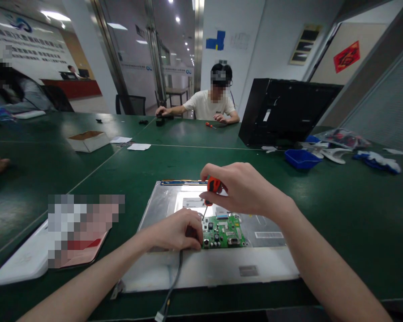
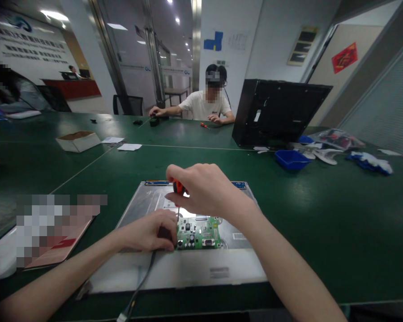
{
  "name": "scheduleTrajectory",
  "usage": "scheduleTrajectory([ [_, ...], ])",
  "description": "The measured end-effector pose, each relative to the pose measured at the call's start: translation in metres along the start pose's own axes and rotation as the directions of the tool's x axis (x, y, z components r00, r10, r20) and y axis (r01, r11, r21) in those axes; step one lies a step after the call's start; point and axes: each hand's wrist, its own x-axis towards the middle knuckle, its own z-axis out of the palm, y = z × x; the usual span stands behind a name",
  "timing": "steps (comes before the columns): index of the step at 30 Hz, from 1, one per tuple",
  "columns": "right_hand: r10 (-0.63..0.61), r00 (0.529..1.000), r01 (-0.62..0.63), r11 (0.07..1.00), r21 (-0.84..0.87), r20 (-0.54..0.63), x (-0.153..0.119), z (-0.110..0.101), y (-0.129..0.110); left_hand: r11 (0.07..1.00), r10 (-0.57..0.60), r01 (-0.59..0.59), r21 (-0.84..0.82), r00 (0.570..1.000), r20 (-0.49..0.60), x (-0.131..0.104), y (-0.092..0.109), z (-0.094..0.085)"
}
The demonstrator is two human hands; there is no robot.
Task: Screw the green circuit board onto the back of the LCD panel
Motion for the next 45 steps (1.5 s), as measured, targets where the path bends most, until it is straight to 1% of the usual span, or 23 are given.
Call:
scheduleTrajectory([
  [4, -0.032, 0.999, 0.03, 0.998, 0.062, 0.036, -0.002, -0.005, -0.002, 1.0, -0.009, 0.009, -0.013, 1.0, 0.016, 0.0, -0.002, 0.0],
  [9, -0.024, 1.0, 0.024, 0.995, 0.093, 0.001, -0.006, -0.011, -0.001, 0.997, -0.001, 0.004, -0.077, 0.999, 0.044, 0.0, -0.007, 0.001],
  [14, -0.123, 0.988, 0.103, 0.976, 0.192, 0.097, -0.006, -0.014, -0.007, 0.98, -0.067, 0.086, -0.178, 0.992, 0.111, -0.003, -0.009, -0.002],
  [17, -0.177, 0.975, 0.147, 0.967, 0.208, 0.136, -0.005, -0.011, -0.014, 0.975, -0.095, 0.115, -0.192, 0.99, 0.108, -0.004, -0.009, -0.003],
  [20, -0.202, 0.964, 0.165, 0.964, 0.207, 0.174, -0.005, -0.009, -0.021, 0.977, -0.086, 0.102, -0.189, 0.992, 0.091, -0.005, -0.01, -0.002],
  [26, -0.217, 0.949, 0.175, 0.966, 0.189, 0.229, -0.005, -0.008, -0.026, 0.98, -0.062, 0.079, -0.182, 0.993, 0.099, -0.006, -0.015, 0.0],
  [31, -0.223, 0.948, 0.18, 0.964, 0.196, 0.225, -0.006, -0.008, -0.028, 0.99, -0.057, 0.066, -0.126, 0.995, 0.078, -0.007, -0.02, 0.001],
  [38, -0.228, 0.949, 0.198, 0.969, 0.151, 0.219, -0.005, -0.004, -0.029, 0.993, -0.08, 0.087, -0.085, 0.993, 0.091, -0.007, -0.022, 0.002],
  [42, -0.21, 0.951, 0.186, 0.975, 0.123, 0.229, -0.007, -0.005, -0.031, 0.995, -0.016, 0.022, -0.095, 0.998, 0.064, -0.007, -0.021, 0.0],
  [45, -0.212, 0.947, 0.174, 0.97, 0.172, 0.239, -0.008, -0.008, -0.034, 0.996, 0.0, 0.005, -0.094, 0.999, 0.05, -0.006, -0.021, 0.0],
])
